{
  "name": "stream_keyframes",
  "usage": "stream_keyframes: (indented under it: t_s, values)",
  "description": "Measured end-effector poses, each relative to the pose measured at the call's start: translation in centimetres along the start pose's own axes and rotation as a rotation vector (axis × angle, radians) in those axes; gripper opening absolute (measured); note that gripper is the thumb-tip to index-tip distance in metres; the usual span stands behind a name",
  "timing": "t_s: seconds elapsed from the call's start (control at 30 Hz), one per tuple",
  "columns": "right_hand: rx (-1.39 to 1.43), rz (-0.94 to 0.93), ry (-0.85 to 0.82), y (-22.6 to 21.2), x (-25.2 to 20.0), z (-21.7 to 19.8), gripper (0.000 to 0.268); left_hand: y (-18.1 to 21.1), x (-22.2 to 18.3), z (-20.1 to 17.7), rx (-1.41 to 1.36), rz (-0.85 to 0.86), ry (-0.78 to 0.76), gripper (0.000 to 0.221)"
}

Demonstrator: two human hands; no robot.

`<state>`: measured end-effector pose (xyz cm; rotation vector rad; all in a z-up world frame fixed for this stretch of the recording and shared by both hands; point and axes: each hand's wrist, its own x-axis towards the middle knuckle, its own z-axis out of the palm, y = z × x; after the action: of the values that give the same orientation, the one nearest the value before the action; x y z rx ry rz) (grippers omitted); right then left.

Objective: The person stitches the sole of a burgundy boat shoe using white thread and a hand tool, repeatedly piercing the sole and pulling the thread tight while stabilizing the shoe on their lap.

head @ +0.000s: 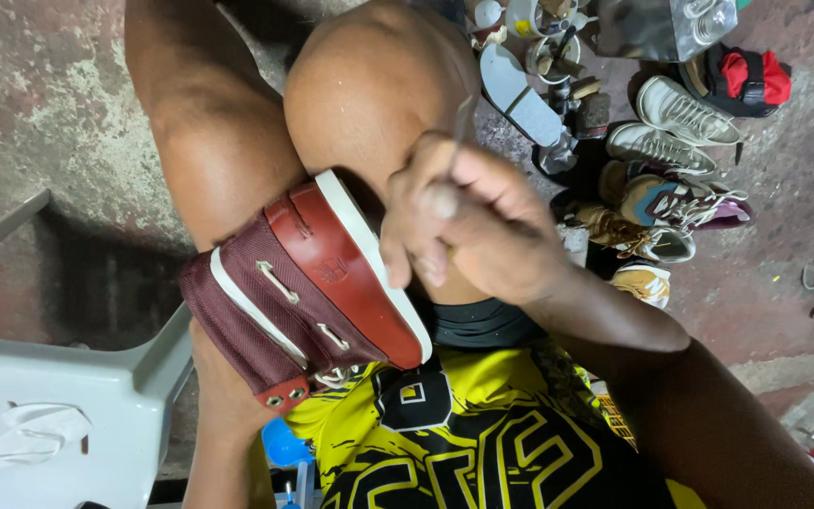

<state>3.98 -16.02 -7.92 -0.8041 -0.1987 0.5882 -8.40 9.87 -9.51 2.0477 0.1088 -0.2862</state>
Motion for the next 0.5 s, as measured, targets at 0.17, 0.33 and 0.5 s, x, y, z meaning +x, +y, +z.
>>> stream_keyframes:
  t_s: [0.17, 0.33, 0.5]
  values:
    - [-0.515, 0.039, 0.052, 0.4, 0.1, 1.0, 0.030, 0.7, 0.6, -0.3, 0.125, 0.109, -0.006, 0.076]
    - [-0.554, 0.111, 0.071, 0.2, 0.5, 1.5, 0.029, 1.0, 0.7, -0.4, -0.402, -0.232, -0.072, 0.065]
    - [-0.353, 0.165, 0.107, 0.0, 0.0, 1.7, 0.023, 3.1, 2.3, -3.4, -1.019, -0.352, -0.161, 0.062]
